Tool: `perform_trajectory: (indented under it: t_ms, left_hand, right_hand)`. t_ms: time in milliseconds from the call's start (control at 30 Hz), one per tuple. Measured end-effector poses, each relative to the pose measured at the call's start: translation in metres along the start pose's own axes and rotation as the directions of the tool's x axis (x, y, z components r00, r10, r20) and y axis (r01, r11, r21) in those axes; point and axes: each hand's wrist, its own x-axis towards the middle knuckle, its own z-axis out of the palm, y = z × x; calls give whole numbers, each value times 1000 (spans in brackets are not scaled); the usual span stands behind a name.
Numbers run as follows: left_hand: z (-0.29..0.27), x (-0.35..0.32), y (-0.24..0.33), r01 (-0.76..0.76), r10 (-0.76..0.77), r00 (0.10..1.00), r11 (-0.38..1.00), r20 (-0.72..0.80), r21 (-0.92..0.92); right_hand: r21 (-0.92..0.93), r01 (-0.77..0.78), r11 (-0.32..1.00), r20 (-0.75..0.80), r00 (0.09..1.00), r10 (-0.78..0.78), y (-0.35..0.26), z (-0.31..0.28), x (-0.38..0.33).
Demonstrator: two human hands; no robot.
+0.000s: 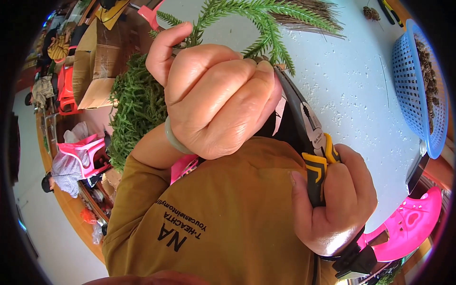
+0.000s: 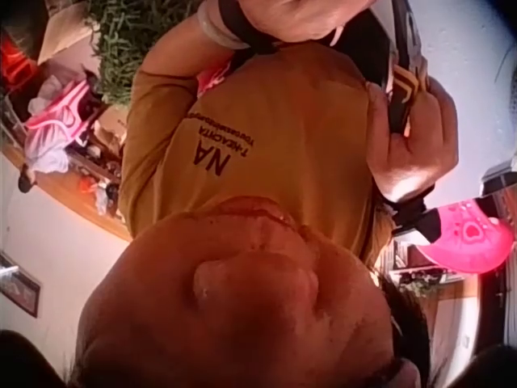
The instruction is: The person picks up a green branch from a pile, trims it with pliers, and wraps it around a pinecone. They then secure the greenery to the pinecone by twisting a wire around them and cutting the excess with the pliers.
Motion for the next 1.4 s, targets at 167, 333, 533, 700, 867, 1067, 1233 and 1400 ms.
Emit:
perform_trajectory:
  t_ms: [167, 333, 533, 700, 867, 1067, 1233, 1400]
  left_hand:
    - [2, 1, -2, -10, 10, 1000, 1000, -13, 6]
    - [0, 5, -6, 74, -70, 997, 991, 39, -111]
    - [-1, 10, -1, 263, -229, 959, 938, 165, -228]
    - [-4, 12, 1, 422, -350, 901, 845, 257, -328]
    - [2, 3, -7, 277, -229, 958, 900, 174, -338]
    - [9, 1, 5, 492, -457, 865, 690, 208, -531]
    - [4, -1, 2, 429, -351, 903, 727, 247, -536]
    - [7, -2, 5, 461, -424, 881, 669, 211, -583]
  right_hand:
    - [-27, 31, 999, -49, 998, -33, 8, 3, 0]
    - [31, 38, 999, -95, 995, -35, 18, 0, 0]
    - [77, -7, 997, -83, 996, 13, 20, -8, 0]
    - [159, 3, 987, -71, 997, 9, 21, -8, 2]
    - [223, 24, 975, -60, 998, -10, 24, -6, 4]
    - [258, -26, 966, -83, 995, 50, 21, -5, 5]
    - [325, -4, 946, -61, 998, 25, 26, -3, 8]
    - [383, -1, 924, -4, 1000, 3, 28, -9, 9]
